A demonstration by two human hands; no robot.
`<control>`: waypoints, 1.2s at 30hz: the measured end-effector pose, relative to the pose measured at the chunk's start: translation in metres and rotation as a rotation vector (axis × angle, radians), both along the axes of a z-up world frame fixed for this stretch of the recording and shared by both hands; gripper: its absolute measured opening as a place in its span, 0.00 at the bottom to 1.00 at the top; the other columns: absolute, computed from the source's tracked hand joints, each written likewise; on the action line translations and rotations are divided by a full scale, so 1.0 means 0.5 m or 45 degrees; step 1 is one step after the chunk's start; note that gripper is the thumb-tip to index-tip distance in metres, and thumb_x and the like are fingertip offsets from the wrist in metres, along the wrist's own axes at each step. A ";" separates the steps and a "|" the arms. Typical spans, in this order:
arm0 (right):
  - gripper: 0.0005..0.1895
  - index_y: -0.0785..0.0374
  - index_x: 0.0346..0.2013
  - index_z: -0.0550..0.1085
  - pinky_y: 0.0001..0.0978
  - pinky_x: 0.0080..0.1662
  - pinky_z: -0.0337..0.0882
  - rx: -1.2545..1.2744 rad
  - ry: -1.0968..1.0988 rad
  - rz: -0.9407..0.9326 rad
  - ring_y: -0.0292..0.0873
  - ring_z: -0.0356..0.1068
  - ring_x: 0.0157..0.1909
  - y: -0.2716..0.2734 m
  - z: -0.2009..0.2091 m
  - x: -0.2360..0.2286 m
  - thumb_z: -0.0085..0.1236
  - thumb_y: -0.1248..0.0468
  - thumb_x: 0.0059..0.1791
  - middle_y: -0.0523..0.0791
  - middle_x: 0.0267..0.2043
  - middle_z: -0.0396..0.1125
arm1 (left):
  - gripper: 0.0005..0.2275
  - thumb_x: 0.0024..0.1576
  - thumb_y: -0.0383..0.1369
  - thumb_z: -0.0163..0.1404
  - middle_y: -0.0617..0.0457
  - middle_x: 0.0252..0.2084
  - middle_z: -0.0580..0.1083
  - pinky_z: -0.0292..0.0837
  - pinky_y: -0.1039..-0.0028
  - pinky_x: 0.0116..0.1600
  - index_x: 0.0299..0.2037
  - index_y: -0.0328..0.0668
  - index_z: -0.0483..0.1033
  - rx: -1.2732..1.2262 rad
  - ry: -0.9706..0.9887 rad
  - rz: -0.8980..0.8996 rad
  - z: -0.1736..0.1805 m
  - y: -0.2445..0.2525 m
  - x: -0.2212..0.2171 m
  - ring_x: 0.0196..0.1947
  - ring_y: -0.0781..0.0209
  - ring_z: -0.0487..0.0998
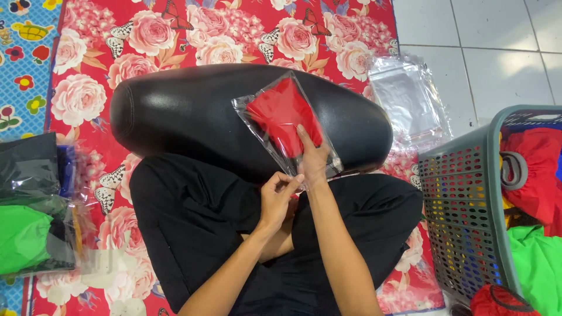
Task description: Folding a red seat cover, placing it into a plastic bag, and fitting a cover onto a motorcycle seat.
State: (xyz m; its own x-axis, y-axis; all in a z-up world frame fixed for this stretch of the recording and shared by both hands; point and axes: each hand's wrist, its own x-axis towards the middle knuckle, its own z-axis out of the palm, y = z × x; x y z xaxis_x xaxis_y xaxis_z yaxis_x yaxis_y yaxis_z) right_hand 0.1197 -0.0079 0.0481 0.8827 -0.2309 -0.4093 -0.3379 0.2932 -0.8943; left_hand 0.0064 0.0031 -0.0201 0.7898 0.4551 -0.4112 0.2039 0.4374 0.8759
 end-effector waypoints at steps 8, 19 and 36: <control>0.34 0.58 0.52 0.76 0.50 0.59 0.68 -0.082 0.013 0.176 0.51 0.72 0.57 0.022 0.076 -0.034 0.76 0.48 0.36 0.53 0.51 0.72 | 0.11 0.56 0.36 0.63 0.49 0.27 0.77 0.78 0.78 0.29 0.34 0.40 0.75 -0.096 -0.025 0.029 0.044 -0.004 -0.018 0.28 0.65 0.80; 0.31 0.66 0.40 0.80 0.47 0.55 0.67 -0.506 -0.192 0.188 0.51 0.73 0.49 -0.004 -0.153 0.027 0.79 0.47 0.35 0.56 0.41 0.74 | 0.11 0.58 0.37 0.61 0.47 0.27 0.78 0.79 0.79 0.35 0.33 0.36 0.77 -0.323 0.056 0.044 -0.029 -0.010 -0.013 0.26 0.65 0.80; 0.20 0.62 0.35 0.79 0.39 0.46 0.71 -0.253 -0.119 0.158 0.40 0.70 0.39 0.041 -0.051 0.018 0.78 0.54 0.38 0.46 0.34 0.74 | 0.13 0.62 0.41 0.56 0.51 0.25 0.77 0.72 0.84 0.26 0.31 0.42 0.76 -0.198 0.102 -0.092 -0.048 -0.008 -0.016 0.26 0.67 0.77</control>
State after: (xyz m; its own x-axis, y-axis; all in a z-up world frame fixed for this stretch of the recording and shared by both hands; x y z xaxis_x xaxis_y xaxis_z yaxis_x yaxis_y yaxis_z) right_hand 0.1288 0.0127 0.0225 0.9412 -0.1864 -0.2817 -0.2734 0.0696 -0.9594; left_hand -0.0016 -0.0010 -0.0442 0.7802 0.3242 -0.5350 0.3062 0.5480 0.7785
